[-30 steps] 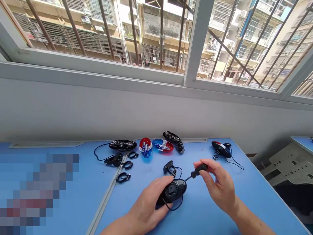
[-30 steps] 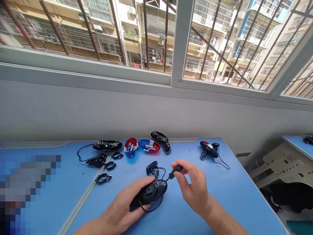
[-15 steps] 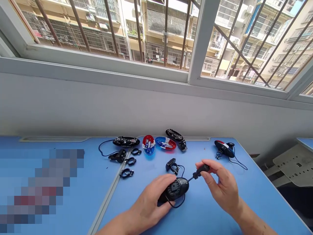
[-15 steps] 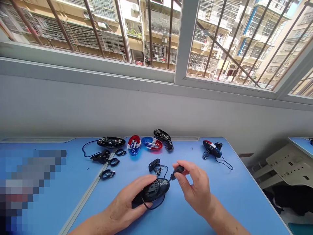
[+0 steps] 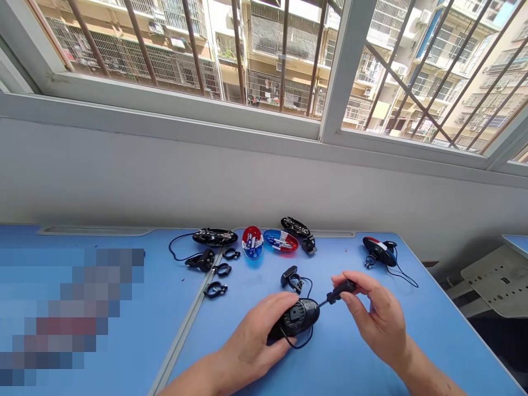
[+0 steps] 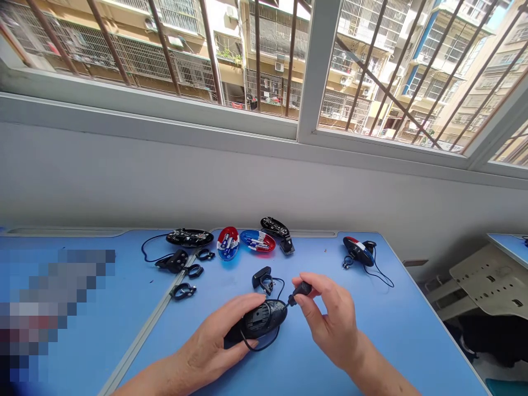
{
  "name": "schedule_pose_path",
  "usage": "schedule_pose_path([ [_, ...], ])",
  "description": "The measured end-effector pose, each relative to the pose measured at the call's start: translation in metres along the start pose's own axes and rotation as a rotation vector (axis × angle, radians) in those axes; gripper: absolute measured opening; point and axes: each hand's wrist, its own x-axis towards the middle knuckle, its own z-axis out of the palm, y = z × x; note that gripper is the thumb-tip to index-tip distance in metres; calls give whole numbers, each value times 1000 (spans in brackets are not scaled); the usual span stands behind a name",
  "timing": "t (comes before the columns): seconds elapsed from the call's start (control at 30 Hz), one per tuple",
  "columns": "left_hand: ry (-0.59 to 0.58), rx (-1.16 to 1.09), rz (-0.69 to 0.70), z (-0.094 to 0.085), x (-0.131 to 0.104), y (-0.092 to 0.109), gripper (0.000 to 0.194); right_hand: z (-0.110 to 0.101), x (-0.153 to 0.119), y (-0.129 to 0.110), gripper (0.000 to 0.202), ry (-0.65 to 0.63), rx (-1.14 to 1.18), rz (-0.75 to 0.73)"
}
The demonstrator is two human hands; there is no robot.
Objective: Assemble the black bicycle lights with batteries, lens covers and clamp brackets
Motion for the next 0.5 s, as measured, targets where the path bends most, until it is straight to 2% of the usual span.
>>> schedule_pose_path([
  [0.5,-4,-7,-2,-3,1,3,53,3,-2,2,25,-14,-1,-12],
])
